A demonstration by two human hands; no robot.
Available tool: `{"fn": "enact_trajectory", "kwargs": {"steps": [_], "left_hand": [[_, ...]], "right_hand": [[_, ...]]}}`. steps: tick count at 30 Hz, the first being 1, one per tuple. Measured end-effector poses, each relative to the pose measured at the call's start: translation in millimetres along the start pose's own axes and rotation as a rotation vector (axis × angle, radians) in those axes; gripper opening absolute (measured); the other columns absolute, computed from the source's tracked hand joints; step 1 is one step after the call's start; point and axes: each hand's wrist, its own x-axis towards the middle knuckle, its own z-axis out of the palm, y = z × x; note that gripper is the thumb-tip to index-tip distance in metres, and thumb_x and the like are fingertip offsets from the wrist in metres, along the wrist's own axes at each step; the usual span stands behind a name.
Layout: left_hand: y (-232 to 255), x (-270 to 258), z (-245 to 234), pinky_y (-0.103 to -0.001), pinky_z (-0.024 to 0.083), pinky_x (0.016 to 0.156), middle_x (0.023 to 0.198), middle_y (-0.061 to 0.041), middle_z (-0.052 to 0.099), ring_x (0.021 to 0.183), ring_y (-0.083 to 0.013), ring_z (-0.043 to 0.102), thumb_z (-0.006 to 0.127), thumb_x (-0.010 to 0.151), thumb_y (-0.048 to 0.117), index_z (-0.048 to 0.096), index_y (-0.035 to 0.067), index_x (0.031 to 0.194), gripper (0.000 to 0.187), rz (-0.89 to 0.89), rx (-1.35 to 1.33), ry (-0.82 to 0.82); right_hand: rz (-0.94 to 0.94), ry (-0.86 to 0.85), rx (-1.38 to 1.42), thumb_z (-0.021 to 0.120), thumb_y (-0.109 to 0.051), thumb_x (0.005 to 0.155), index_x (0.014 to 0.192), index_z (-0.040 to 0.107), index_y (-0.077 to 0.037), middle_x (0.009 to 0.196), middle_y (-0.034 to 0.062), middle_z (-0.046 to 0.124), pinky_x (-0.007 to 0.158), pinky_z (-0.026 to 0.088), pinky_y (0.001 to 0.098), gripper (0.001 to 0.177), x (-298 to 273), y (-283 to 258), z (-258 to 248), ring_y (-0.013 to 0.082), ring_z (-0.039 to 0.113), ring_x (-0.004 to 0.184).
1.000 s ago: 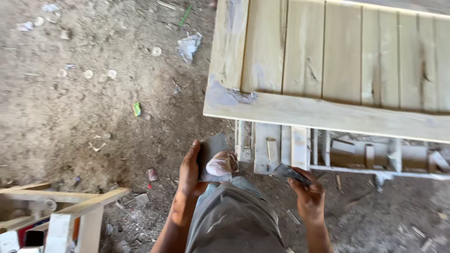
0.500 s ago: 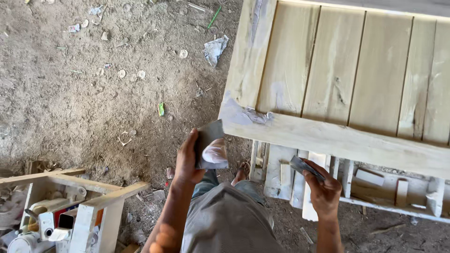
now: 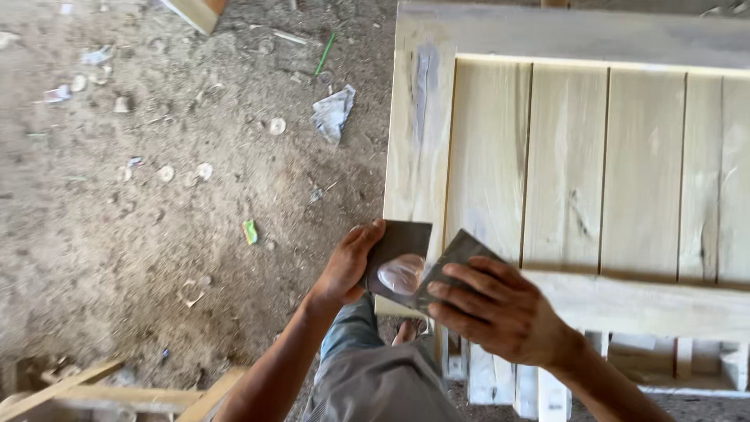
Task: The person walks through a woodworking area, picks up a putty knife, scoops wood filler from a can, and applies it to a wooden door frame using a scraper. The person spreads the filler across the surface and edges of the door.
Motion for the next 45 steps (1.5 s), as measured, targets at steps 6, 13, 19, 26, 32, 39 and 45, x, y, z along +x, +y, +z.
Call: {"fn": "enact_trajectory", "kwargs": {"steps": [6,13,19,26,32,39,45], "left_hand": [[40.9,109.7,-60.9,-0.033,0.061,0.069,0.097,-0.013,0.071,0.08,-0.0184,0.071,0.049,0.105,0.038,0.063,-0.005,0.122,0.049,0.026,0.225,0.084],[76.0,188.2,-141.9,-0.034,0.055,0.046,0.08,-0.009,0.063,0.056,-0.0176,0.061,0.047,0.106,0.038,0.061,-0.003,0.111,0.044,0.246,0.123,0.446],[97.5,172.3,-171.8,-0.029,0.051,0.048,0.081,-0.009,0.063,0.059,-0.015,0.059,0.047,0.112,0.036,0.061,-0.003,0.105,0.041,0.298,0.166,0.432],[107.5,151.8,-181.6,-0.029,0.059,0.068,0.095,-0.01,0.069,0.078,-0.0162,0.068,0.047,0.107,0.031,0.059,-0.002,0.108,0.036,0.246,-0.052,0.56],[91.7,148.5,-185.6,-0.029,0.059,0.07,0.097,-0.012,0.069,0.08,-0.0167,0.068,0.048,0.109,0.031,0.06,-0.005,0.112,0.037,0.205,-0.108,0.518],[86.5,137.0,-176.4,-0.032,0.061,0.061,0.093,-0.014,0.068,0.073,-0.0197,0.07,0.048,0.107,0.034,0.059,-0.004,0.111,0.04,0.158,-0.071,0.526],[82.5,132.3,-176.0,-0.031,0.06,0.062,0.093,-0.013,0.068,0.073,-0.0186,0.068,0.05,0.111,0.033,0.058,-0.004,0.108,0.038,0.183,-0.05,0.515]], "right_hand": [[0.035,-0.117,-0.024,0.069,-0.013,0.088,0.129,0.064,-0.015,0.13,0.005,0.067,0.108,0.047,0.0453,0.041,70.0,94.0,83.1,0.025,0.057,0.125],[0.609,-0.199,0.068,0.058,0.011,0.093,0.119,0.075,-0.012,0.111,0.0081,0.076,0.075,0.061,0.034,0.038,113.7,274.2,125.4,0.0233,0.073,0.09],[0.567,-0.14,-0.135,0.063,0.012,0.093,0.118,0.075,-0.007,0.098,0.0082,0.075,0.076,0.057,0.0403,0.033,157.1,398.0,181.7,0.0231,0.071,0.085],[0.509,-0.069,-0.221,0.067,0.01,0.089,0.124,0.071,0.0,0.12,0.0101,0.075,0.085,0.052,0.0427,0.037,143.1,409.1,209.3,0.0274,0.069,0.111],[0.517,-0.111,-0.253,0.076,0.006,0.089,0.132,0.07,-0.002,0.133,0.0086,0.072,0.102,0.052,0.0423,0.044,125.3,396.1,227.4,0.025,0.066,0.123],[0.51,-0.198,-0.24,0.083,0.0,0.078,0.134,0.069,-0.003,0.138,0.0119,0.068,0.104,0.05,0.044,0.058,99.7,341.8,235.9,0.028,0.061,0.129],[0.519,-0.238,-0.241,0.081,-0.002,0.08,0.136,0.066,-0.004,0.14,0.0107,0.067,0.104,0.05,0.044,0.058,85.1,302.2,235.2,0.0271,0.059,0.132]]}}
